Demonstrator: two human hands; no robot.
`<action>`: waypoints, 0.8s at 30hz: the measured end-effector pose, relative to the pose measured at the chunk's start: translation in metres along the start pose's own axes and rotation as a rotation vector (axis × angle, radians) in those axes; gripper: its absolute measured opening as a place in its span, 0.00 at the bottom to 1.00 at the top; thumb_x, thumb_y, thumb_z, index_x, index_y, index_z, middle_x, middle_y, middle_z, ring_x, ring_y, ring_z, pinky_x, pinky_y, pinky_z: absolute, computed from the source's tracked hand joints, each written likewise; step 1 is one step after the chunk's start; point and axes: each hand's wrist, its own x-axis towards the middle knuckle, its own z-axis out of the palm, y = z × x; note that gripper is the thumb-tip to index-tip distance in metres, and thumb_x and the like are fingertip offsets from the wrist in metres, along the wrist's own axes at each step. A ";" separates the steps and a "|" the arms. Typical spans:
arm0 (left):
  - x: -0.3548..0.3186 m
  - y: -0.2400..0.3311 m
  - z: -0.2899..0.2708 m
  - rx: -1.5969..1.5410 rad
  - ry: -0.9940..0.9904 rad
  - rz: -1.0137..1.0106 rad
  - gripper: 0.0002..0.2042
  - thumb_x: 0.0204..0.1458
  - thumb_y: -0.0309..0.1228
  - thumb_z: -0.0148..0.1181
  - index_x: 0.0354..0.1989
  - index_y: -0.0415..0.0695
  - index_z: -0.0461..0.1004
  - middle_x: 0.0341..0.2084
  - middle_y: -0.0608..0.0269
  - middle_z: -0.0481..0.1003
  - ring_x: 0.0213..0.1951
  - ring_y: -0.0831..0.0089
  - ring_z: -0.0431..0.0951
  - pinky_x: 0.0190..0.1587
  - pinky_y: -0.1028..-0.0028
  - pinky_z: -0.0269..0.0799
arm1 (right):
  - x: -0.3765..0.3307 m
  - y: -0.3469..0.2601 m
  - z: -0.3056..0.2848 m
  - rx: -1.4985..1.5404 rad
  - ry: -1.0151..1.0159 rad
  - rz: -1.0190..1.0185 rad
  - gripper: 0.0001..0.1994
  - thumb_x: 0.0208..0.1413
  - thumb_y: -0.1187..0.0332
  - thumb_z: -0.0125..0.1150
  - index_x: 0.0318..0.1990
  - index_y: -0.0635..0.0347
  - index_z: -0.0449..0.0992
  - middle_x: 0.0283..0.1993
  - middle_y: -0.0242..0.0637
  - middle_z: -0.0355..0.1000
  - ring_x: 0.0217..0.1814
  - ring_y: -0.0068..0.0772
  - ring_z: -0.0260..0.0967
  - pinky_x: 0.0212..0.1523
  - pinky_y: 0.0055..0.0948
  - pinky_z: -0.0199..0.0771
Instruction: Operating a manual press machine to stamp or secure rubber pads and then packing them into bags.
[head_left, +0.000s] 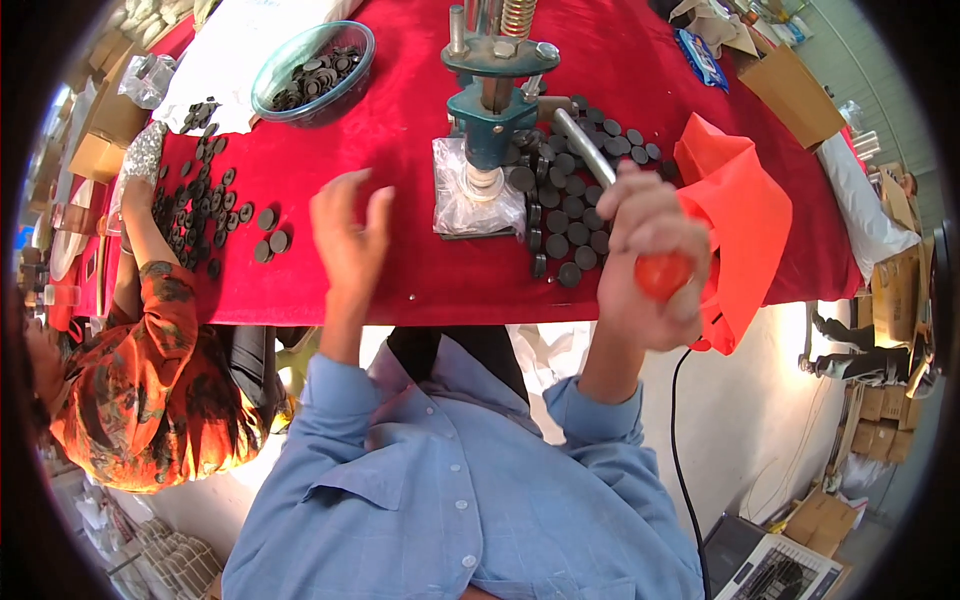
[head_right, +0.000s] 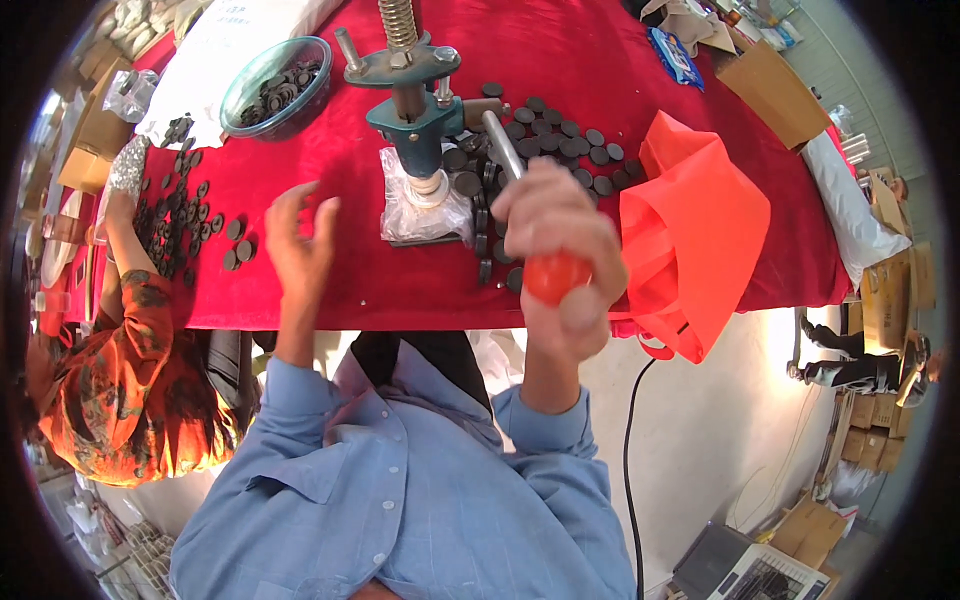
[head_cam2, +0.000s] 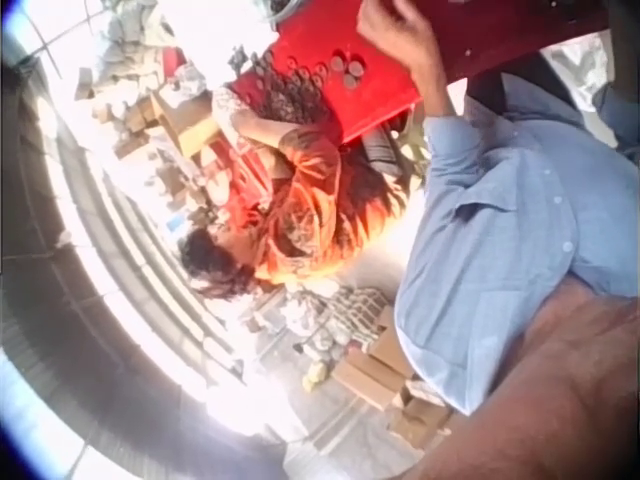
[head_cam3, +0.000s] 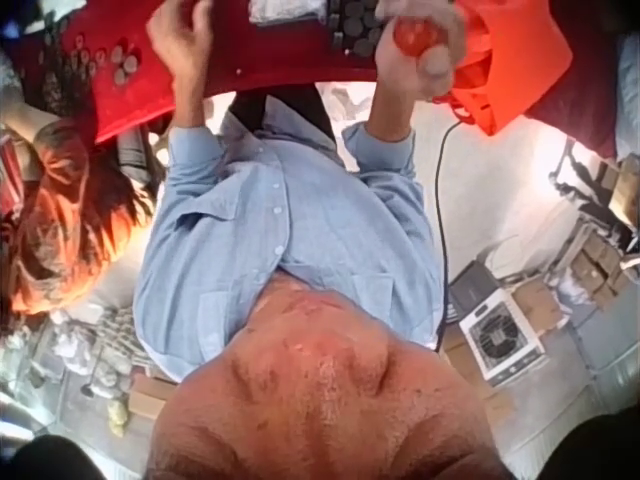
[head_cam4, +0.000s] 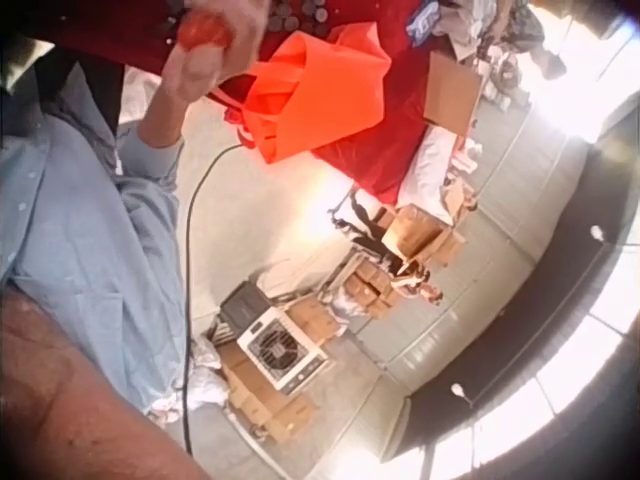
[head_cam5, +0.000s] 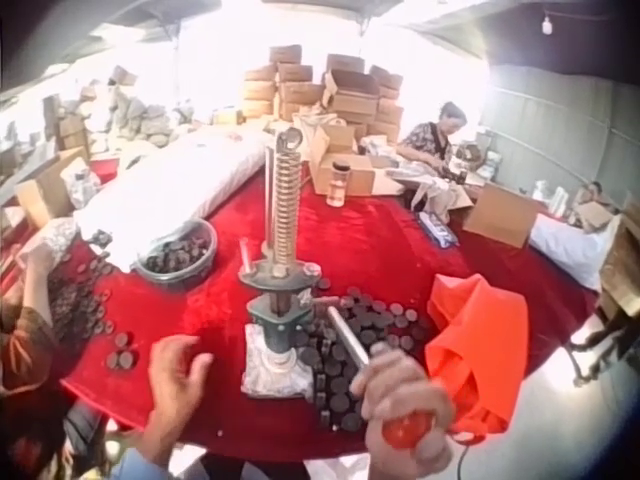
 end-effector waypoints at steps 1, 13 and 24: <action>-0.002 -0.015 -0.017 0.127 0.025 0.031 0.14 0.53 0.30 0.70 0.48 0.43 0.79 0.47 0.53 0.77 0.52 0.54 0.74 0.56 0.59 0.69 | -0.014 -0.006 0.001 0.001 0.001 -0.005 0.26 0.64 0.44 0.49 0.40 0.64 0.73 0.34 0.43 0.71 0.37 0.44 0.70 0.46 0.44 0.69; -0.051 -0.097 -0.069 0.508 -0.095 -0.165 0.19 0.54 0.28 0.66 0.56 0.41 0.78 0.53 0.49 0.72 0.54 0.48 0.69 0.57 0.55 0.68 | 0.008 -0.002 0.004 -0.013 0.047 0.036 0.25 0.64 0.46 0.51 0.40 0.65 0.73 0.34 0.44 0.72 0.39 0.45 0.71 0.51 0.48 0.67; -0.012 0.002 0.015 -0.010 -0.147 0.065 0.22 0.44 0.29 0.73 0.51 0.43 0.79 0.41 0.57 0.81 0.44 0.58 0.78 0.49 0.60 0.71 | 0.122 0.025 0.010 0.058 -0.023 0.131 0.24 0.66 0.51 0.45 0.38 0.69 0.73 0.31 0.40 0.68 0.31 0.33 0.64 0.42 0.39 0.67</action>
